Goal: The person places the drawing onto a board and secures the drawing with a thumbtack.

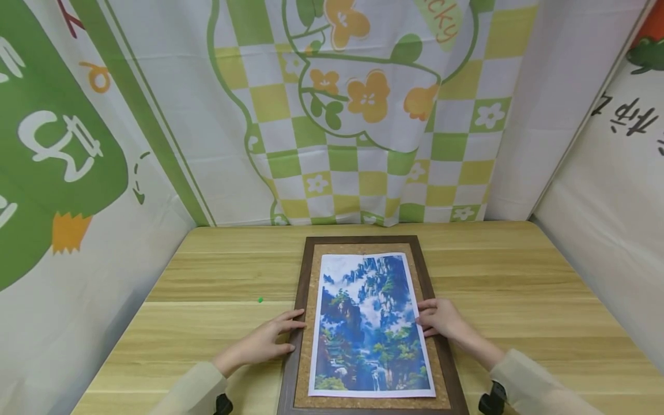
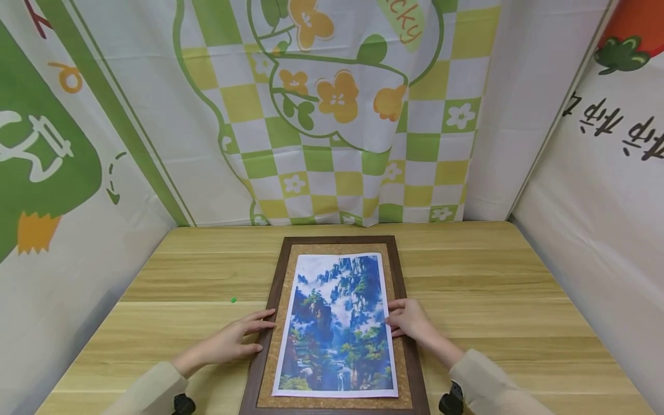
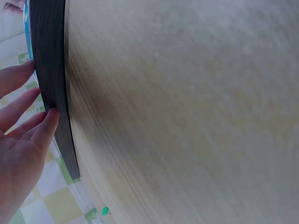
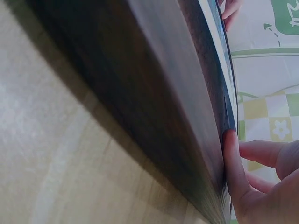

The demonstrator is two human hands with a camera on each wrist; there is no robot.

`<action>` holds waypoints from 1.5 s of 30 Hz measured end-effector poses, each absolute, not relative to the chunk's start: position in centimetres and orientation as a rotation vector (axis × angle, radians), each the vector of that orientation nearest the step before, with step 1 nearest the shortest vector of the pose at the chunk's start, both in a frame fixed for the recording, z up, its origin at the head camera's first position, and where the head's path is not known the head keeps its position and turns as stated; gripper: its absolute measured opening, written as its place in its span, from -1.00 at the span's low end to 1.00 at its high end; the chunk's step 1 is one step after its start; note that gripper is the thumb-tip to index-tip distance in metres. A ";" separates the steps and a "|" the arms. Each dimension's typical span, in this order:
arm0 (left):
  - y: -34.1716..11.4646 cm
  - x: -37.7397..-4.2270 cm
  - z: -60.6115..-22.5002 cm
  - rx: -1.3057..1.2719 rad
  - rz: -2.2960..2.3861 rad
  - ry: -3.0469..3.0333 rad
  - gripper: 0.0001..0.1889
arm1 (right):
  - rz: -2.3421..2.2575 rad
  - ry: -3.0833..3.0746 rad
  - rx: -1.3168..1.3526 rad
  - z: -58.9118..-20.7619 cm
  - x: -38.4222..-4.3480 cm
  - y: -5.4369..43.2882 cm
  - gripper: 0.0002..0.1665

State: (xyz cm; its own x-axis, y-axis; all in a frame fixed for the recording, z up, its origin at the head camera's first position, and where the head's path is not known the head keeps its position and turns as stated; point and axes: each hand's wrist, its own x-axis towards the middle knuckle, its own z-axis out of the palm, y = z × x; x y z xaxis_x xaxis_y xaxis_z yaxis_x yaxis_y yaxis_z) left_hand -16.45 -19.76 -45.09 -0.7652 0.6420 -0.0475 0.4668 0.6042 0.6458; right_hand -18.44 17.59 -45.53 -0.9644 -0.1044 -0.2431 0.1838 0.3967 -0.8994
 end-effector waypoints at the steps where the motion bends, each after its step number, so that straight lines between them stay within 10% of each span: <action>1: -19.8 -16.5 -45.1 0.905 0.915 2.558 -0.57 | -1.592 2.407 0.064 -45.5 -18.4 17.6 -0.56; 35: -19.7 -16.6 -45.1 0.842 0.882 2.573 -0.57 | -1.424 2.701 -0.145 -45.2 -18.2 17.0 -0.53; 45: -20.1 -17.2 -43.9 0.879 0.794 2.797 -0.66 | -1.105 3.028 -0.622 -45.4 -18.4 17.8 -0.68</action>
